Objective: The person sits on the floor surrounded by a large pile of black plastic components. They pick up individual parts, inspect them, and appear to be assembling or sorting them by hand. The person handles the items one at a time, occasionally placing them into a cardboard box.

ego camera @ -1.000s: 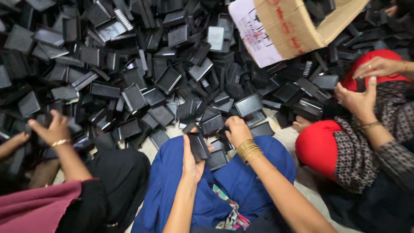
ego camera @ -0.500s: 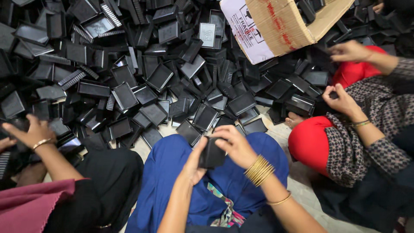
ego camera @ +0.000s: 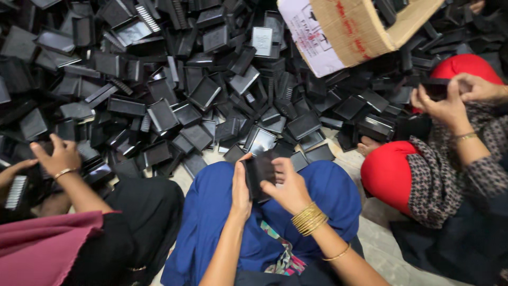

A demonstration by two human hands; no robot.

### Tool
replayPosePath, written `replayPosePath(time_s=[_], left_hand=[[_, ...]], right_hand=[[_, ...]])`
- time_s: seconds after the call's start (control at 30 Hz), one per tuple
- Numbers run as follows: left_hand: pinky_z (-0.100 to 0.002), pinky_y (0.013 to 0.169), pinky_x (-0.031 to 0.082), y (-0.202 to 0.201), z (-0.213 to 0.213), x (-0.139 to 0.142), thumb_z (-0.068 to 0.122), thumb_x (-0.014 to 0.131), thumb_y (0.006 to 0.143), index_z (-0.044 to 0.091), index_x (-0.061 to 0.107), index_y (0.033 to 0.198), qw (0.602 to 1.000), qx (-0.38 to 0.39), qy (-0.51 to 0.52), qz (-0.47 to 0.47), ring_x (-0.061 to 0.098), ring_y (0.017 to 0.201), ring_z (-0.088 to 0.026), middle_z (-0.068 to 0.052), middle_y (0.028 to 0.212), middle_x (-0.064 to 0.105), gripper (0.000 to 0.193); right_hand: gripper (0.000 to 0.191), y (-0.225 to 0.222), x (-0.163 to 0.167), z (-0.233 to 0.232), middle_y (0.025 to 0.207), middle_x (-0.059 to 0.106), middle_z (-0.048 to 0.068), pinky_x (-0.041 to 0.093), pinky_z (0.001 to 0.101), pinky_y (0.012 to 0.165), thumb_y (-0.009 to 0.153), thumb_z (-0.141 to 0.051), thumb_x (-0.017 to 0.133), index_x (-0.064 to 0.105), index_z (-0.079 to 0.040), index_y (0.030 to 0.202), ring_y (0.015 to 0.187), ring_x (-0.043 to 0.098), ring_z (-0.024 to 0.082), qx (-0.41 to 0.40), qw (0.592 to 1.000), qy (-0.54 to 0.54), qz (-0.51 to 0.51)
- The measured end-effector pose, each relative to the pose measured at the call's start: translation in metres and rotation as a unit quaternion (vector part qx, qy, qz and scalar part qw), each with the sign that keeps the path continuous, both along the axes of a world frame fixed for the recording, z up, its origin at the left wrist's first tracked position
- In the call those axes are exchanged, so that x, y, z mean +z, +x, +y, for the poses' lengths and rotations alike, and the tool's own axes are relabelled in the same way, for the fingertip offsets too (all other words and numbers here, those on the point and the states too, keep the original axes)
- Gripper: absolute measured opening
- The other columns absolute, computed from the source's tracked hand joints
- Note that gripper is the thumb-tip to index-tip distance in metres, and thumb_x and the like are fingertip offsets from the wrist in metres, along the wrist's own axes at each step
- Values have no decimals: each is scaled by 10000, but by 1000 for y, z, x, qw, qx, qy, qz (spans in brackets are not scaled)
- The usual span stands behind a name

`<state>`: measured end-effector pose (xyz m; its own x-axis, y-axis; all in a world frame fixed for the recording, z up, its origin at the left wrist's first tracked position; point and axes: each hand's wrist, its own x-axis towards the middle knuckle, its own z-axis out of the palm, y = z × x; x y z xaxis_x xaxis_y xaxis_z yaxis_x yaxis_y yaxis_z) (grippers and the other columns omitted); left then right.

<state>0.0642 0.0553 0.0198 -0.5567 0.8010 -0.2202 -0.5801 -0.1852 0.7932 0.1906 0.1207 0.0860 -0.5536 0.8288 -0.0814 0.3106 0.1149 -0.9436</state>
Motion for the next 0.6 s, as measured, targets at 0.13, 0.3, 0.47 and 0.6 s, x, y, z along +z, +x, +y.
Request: replayPosePath(time_s=[0.13,0.3,0.47,0.6], left_hand=[[-278,965,502,0,0,-2,452,349,1081,79,564,1382,998,13,-15,61,622,1119,-151,-73,1274,641,525],[-280,930,496,-1,-3,3,454,337,1091,84,550,1420,996,-1,-15,85,606,1067,-140,-77,1226,633,539],[-273,904,505,1,-1,4,457,339,1093,78,552,1421,995,3,-10,98,610,1039,-134,-71,1211,633,545],[-242,914,516,0,0,4,469,341,1078,74,568,1389,996,10,-17,92,629,1052,-104,-42,1217,658,552]], right_hand=[[706,0,0,-1,1310,686,161,604,334,872,806,-173,774,451,-113,1431,1059,749,210,46,997,-66,22],[806,-4,2,-9,1313,694,185,607,328,880,829,-195,773,397,-157,1541,1059,767,225,85,995,-40,-46],[816,-2,6,-9,1311,689,172,612,325,868,822,-214,765,387,-179,1545,1044,768,220,86,993,-40,-65],[796,-1,8,-7,1303,712,166,601,320,859,829,-214,757,406,-179,1542,1039,776,211,77,994,-39,-65]])
